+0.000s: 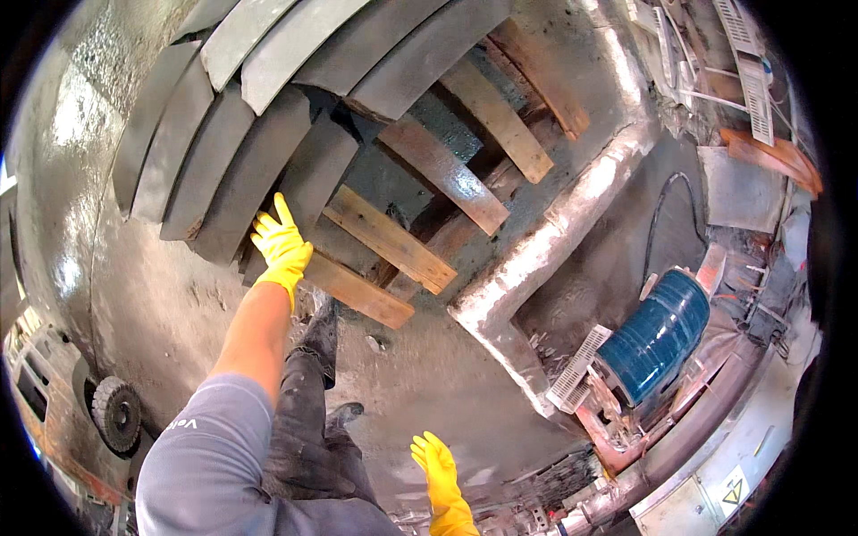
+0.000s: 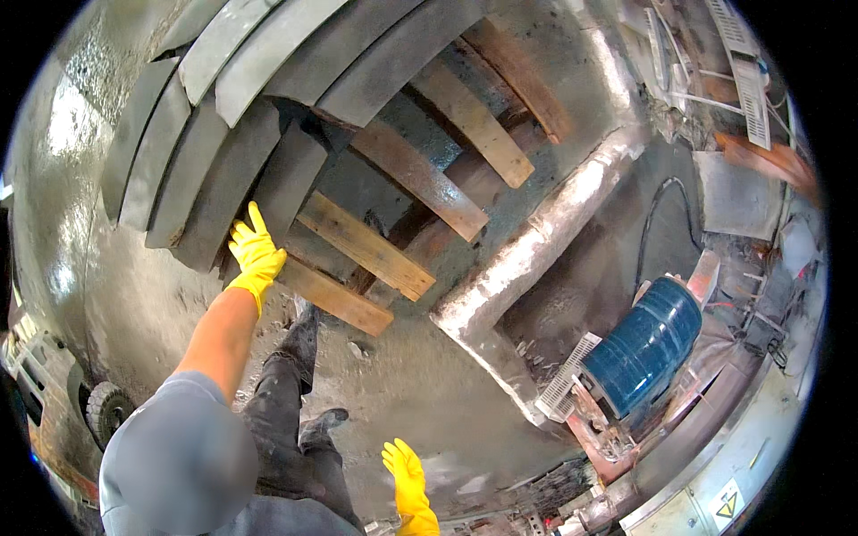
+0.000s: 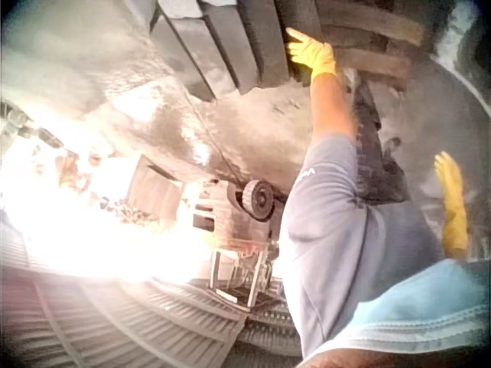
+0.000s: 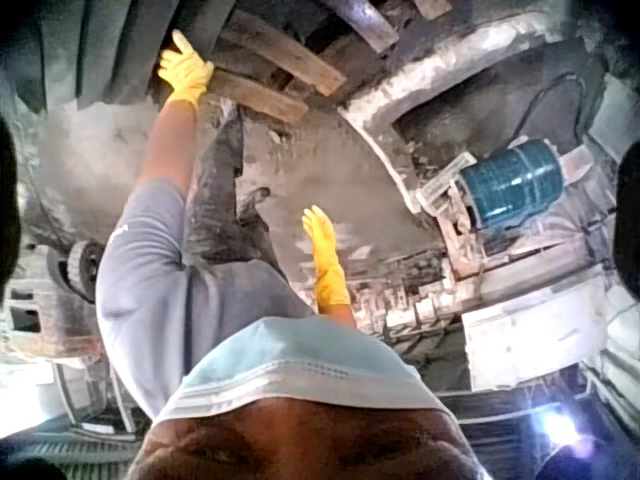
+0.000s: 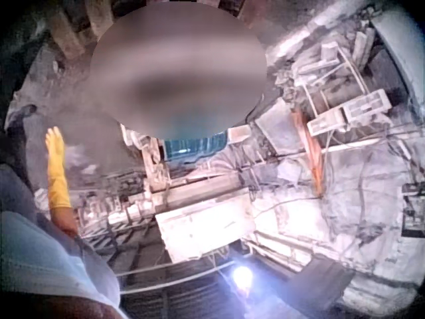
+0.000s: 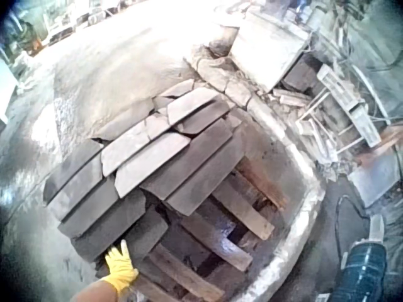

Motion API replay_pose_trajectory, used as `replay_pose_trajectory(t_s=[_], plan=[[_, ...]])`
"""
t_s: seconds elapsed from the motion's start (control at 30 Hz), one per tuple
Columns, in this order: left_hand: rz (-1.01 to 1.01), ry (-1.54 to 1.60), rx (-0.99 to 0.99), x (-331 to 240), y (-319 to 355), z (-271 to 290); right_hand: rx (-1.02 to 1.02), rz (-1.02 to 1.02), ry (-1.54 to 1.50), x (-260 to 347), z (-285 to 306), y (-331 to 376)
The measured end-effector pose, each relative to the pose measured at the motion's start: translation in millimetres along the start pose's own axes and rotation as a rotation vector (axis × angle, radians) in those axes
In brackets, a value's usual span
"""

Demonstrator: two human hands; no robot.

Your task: The person picks up rectangular dark tiles from a wooden pallet and places them onto a blue conveyor belt. They then move to a grinding machine and use a handheld tool to grind the edges of the tiles. The person repeats this process, handling the tiles one by one.

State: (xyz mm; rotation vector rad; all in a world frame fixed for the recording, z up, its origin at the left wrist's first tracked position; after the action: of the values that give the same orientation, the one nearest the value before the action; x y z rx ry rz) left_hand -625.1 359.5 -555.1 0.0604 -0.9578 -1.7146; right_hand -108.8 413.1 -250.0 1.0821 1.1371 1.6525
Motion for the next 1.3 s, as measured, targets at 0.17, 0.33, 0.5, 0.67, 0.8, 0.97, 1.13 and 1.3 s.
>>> replay_pose_trajectory(t_s=[0.17, 0.33, 0.5, 0.67, 0.8, 0.97, 1.13, 1.3], plan=[[-0.09, 0.029, 0.047, 19, -1, 0, 0.087, 0.052, -0.047, 9, -5, -2], [-0.158, 0.129, 0.027, 44, 32, 20, 0.084, 0.082, -0.086, 1, 21, -7], [-0.353, 0.884, 0.059, 78, 94, 31, 0.15, 0.111, -0.085, -24, 60, -11], [-0.483, 1.543, 0.947, 68, 258, 58, 0.25, 0.162, -0.053, -27, 90, -22], [-0.642, 1.733, 1.275, 33, 452, 157, 0.595, 0.29, -0.239, 20, 81, -15], [-0.959, 1.428, 1.292, -59, 666, 196, 1.066, 0.405, -0.661, 119, 137, 47], [-1.093, 0.943, 1.5, -165, 813, 172, 0.993, 0.375, -1.064, 172, 263, 55], [-0.91, 0.742, 2.036, -242, 932, 163, 0.909, 0.562, -1.546, 163, 444, 38]])
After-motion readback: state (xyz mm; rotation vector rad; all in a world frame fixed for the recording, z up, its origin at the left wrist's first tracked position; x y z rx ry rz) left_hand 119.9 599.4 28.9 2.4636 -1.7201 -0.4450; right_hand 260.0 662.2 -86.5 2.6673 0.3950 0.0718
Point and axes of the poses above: each hand's wrist, its own y-axis away from the middle knuckle, its own z-axis out of the back of the hand, x = y × z, the point moved 8 cm from there along -y, towards the middle knuckle, and after that the axes turned 15 degrees about -y, right-handed, at the moved point
